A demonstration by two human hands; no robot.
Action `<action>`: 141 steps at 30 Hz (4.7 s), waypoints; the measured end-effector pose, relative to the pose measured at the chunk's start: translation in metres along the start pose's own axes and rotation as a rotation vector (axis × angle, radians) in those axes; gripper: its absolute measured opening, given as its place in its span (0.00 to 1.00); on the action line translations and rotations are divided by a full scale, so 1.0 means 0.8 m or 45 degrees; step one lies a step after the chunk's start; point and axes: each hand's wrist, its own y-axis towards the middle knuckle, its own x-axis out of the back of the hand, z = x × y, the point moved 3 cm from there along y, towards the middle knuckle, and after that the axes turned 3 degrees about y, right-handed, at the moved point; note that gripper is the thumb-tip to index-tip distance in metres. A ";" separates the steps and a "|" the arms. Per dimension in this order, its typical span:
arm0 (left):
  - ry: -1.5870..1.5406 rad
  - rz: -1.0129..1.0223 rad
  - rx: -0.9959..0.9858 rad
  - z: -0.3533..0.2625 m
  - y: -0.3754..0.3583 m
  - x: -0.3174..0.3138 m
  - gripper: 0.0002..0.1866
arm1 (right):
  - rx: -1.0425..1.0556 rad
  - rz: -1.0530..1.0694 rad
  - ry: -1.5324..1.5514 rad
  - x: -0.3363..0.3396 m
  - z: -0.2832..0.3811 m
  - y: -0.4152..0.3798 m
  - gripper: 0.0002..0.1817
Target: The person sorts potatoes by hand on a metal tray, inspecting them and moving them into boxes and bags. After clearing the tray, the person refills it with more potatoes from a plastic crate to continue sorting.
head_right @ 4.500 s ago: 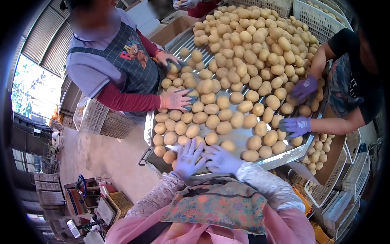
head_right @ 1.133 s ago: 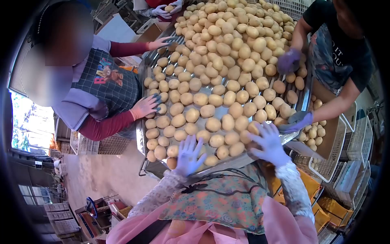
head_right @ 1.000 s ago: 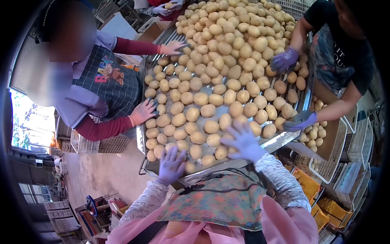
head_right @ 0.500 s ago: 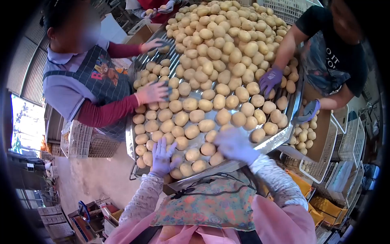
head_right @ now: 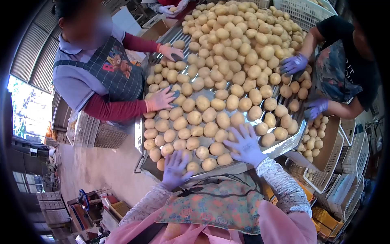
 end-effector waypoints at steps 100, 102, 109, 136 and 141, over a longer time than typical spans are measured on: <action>0.102 0.012 -0.474 -0.062 0.097 -0.054 0.38 | -0.552 -0.220 -0.061 0.031 -0.059 -0.073 0.35; -0.089 0.093 -0.341 -0.037 0.065 -0.035 0.35 | -0.540 -0.142 0.048 0.009 -0.042 -0.054 0.38; 0.101 -0.127 -0.088 -0.001 0.049 -0.053 0.36 | -0.230 0.101 -0.094 -0.043 0.026 0.004 0.48; -2.487 -0.299 0.426 -0.094 0.207 -0.029 0.41 | -0.708 0.587 1.866 0.003 0.096 0.041 0.18; -2.578 -0.300 0.392 -0.117 0.209 0.007 0.43 | -0.616 0.561 1.884 -0.008 0.101 0.031 0.22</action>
